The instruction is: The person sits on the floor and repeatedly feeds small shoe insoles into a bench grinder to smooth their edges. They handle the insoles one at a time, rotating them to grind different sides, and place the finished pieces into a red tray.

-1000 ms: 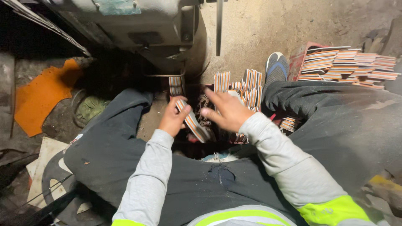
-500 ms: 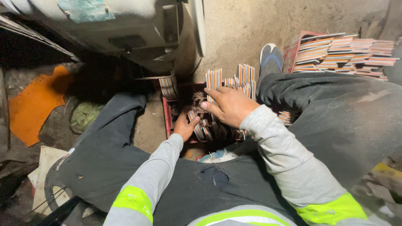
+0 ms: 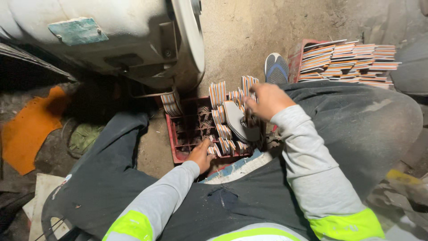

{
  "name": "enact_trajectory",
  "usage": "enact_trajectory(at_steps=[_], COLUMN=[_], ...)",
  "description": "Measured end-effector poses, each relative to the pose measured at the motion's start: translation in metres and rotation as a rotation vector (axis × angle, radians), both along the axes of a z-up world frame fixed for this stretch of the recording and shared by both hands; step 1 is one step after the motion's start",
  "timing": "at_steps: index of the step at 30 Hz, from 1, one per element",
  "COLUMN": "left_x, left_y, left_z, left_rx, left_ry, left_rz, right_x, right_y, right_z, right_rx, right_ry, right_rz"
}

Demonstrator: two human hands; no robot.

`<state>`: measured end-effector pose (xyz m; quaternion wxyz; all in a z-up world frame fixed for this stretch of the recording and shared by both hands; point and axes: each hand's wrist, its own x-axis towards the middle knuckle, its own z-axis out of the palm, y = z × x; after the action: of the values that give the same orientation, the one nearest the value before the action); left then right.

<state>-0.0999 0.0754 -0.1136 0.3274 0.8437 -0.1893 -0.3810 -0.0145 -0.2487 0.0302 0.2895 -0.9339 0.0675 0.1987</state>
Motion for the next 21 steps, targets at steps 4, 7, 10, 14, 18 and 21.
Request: enact_trajectory(at_steps=[4, 7, 10, 14, 18, 21], left_x=[0.001, 0.011, 0.01, 0.006, 0.013, 0.014], left_y=[-0.004, -0.014, -0.021, -0.028, -0.03, -0.036], left_z=[-0.003, -0.006, -0.01, -0.008, 0.008, 0.029], left_rx=[0.123, 0.185, 0.291, 0.433, 0.493, 0.567], left_ry=[0.04, 0.054, 0.129, 0.137, 0.06, 0.159], left_rz=[-0.02, -0.058, -0.071, -0.207, -0.293, -0.254], right_x=[-0.016, -0.032, -0.044, -0.047, -0.047, -0.047], right_y=[0.027, 0.047, 0.058, 0.063, 0.071, 0.069], right_z=[-0.046, -0.074, -0.097, -0.118, -0.12, -0.109], right_rx=[-0.114, -0.232, -0.295, -0.331, -0.318, -0.298], right_ry=[0.214, 0.415, 0.465, 0.306, 0.273, 0.238], right_rz=[0.132, 0.235, 0.217, 0.191, 0.167, 0.164])
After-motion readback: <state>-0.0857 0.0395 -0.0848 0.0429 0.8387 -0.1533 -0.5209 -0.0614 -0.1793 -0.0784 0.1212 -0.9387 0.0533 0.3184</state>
